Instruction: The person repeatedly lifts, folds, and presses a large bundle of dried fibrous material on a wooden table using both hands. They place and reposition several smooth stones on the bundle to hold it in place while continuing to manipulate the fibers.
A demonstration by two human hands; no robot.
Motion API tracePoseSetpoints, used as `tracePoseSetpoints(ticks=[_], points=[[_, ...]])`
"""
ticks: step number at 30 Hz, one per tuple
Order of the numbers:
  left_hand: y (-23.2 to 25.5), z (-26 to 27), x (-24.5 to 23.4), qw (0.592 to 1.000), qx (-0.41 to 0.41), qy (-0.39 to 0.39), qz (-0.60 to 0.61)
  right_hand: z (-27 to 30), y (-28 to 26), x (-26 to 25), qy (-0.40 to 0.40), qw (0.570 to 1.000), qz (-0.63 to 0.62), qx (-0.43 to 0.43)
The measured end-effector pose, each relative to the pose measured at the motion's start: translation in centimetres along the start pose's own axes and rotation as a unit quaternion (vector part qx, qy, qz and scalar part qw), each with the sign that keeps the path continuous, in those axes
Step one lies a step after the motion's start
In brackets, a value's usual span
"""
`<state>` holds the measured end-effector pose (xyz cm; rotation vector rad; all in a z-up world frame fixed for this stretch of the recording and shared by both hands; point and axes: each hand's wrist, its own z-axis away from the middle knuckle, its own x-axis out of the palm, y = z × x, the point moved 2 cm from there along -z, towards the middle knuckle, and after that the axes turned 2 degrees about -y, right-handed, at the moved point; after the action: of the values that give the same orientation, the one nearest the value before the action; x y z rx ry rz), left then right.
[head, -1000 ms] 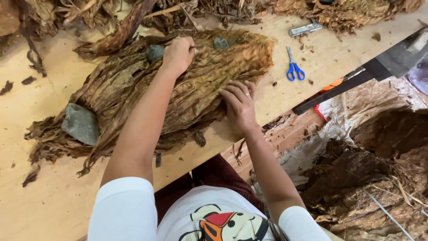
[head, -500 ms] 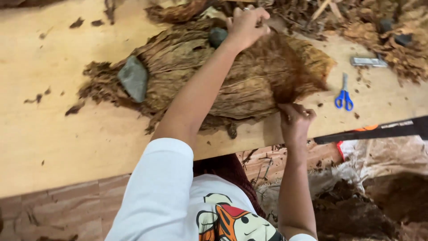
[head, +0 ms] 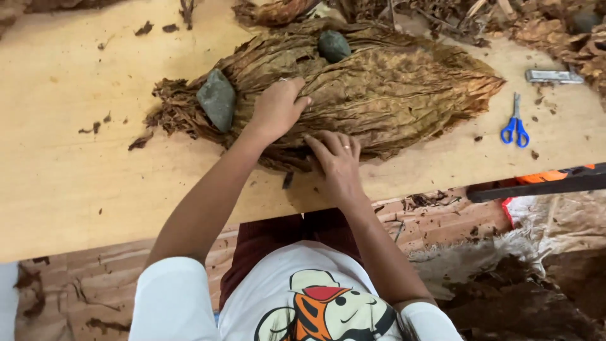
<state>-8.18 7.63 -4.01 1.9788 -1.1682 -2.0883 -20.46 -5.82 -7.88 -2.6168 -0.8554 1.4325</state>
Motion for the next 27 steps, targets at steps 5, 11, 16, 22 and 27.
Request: tracePoseSetpoints(ticks=[5, 11, 16, 22, 27], points=[[-3.4, -1.6, 1.5, 0.955, 0.0, 0.025, 0.296, 1.3, 0.8, -1.2, 0.097, 0.994, -0.053, -0.016], [-2.2, -1.5, 3.1, 0.83, -0.099, 0.071, 0.544, 4.9, 2.9, -4.1, 0.205, 0.952, -0.183, 0.135], [3.8, 0.9, 5.3, 0.765, -0.114, 0.035, 0.633, 3.6, 0.3, -6.3, 0.245, 0.592, -0.67, 0.374], [7.3, 1.9, 5.6, 0.784, -0.065, 0.098, 0.609, 3.7, 3.7, -2.5, 0.306, 0.48, -0.675, 0.469], [2.7, 2.2, 4.7, 0.83, -0.053, 0.224, 0.508, 6.1, 5.7, -0.3, 0.362, 0.545, -0.626, 0.424]])
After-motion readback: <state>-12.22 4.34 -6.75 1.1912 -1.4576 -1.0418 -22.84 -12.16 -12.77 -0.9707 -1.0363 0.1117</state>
